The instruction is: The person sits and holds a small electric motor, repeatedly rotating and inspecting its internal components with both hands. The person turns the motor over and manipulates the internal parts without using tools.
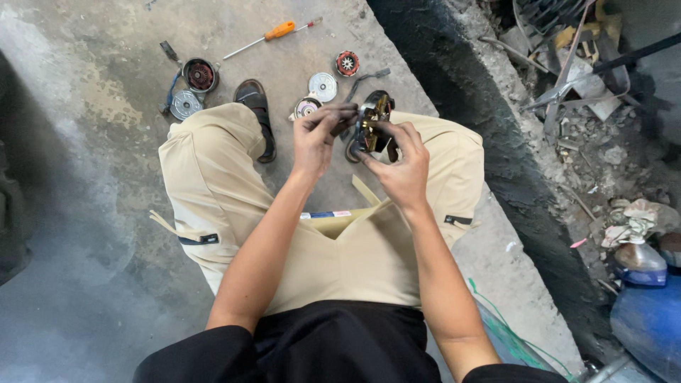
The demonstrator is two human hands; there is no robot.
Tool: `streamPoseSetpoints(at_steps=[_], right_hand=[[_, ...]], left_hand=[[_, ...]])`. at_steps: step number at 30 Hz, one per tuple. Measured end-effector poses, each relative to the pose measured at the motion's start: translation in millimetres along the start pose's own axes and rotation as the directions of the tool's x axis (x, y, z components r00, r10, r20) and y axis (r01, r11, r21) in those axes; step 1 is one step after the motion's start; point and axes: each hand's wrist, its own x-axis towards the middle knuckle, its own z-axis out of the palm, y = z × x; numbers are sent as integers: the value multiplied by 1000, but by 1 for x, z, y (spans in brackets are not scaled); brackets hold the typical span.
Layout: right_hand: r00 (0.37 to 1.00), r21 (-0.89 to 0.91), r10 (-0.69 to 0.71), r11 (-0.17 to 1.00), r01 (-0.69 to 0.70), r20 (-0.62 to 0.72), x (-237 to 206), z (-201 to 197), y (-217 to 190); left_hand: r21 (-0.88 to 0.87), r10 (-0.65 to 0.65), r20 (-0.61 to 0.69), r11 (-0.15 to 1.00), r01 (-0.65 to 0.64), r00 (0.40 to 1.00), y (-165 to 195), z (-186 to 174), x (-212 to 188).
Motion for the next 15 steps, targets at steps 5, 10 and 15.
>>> streamPoseSetpoints(at_steps=[5,10,15], right_hand=[[1000,-20,-13,1000,13,13,-1,4,3],[999,-22,-33,999,34,23,1,2,6],[997,-61,-57,996,60,48,4,-3,6]], left_hand=[[-30,-44,24,999,45,999,-10,-8,-3],[-51,-138,77,989,142,988,-12,-8,-3],[-121,-203,137,968,219,970,-7,-10,-3]])
